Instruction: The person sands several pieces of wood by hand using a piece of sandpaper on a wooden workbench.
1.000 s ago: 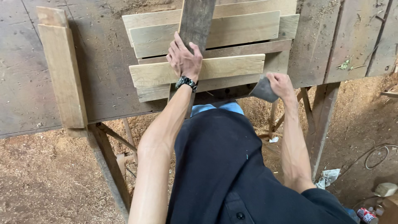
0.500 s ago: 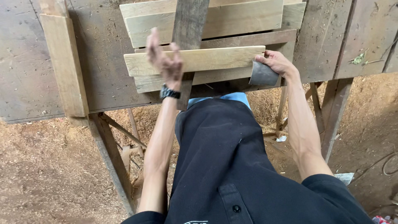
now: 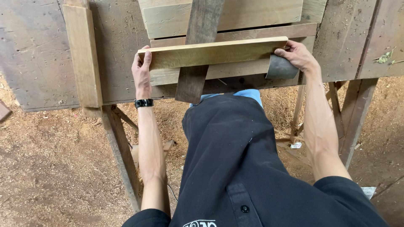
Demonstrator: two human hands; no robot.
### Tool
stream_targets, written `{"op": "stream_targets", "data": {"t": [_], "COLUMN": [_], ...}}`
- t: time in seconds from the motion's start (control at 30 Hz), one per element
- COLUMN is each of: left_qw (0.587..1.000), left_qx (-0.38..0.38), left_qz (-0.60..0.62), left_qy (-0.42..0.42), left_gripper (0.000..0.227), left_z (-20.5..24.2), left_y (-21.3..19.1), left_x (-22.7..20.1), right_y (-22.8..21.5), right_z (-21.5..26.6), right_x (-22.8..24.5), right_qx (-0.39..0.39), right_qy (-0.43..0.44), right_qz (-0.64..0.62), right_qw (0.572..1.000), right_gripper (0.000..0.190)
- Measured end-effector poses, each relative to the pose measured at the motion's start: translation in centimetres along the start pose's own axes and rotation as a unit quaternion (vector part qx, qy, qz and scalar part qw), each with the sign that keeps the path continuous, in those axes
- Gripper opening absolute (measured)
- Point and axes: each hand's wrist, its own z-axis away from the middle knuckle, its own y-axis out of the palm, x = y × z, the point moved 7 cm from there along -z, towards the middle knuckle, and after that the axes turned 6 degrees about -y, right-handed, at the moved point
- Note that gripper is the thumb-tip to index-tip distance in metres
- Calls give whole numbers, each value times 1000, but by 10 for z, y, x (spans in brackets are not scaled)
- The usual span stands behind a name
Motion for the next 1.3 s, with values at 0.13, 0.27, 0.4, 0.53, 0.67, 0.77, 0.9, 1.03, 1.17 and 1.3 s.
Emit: {"op": "stream_targets", "data": {"t": [0.13,0.27,0.4,0.53,0.67,0.77,0.9,1.03,1.17,1.3], "left_qw": [999,999,998,996,996,996,995,996,996,995], "left_qx": [-15,-18,-30,-39,-35,-36,-37,-50,-73,-83], "left_qz": [36,48,52,74,79,80,83,68,47,48], "left_qy": [10,8,-6,-25,-16,-21,-27,-40,-16,1], "left_gripper": [52,58,63,65,65,66,66,66,53,42], "left_z": [6,6,4,-1,-3,-3,-4,-4,0,11], "left_y": [-1,-4,-6,-7,-7,-9,-9,-10,-7,6], "left_x": [11,22,34,46,53,56,59,62,58,53], "right_y": [-3,-8,-12,-18,-20,-19,-19,-21,-23,-26], "right_z": [6,16,25,31,38,45,50,49,27,4], "right_x": [13,28,49,65,77,88,99,99,82,54], "right_qx": [-8,-19,-21,-30,-38,-42,-40,-45,-35,-26], "right_qy": [-38,-42,-82,-102,-101,-112,-118,-138,-121,-50], "right_qz": [29,88,103,143,161,159,175,189,146,133], "right_qw": [999,995,991,984,981,980,977,971,981,989], "right_gripper": [59,59,60,61,61,61,61,60,58,60]}}
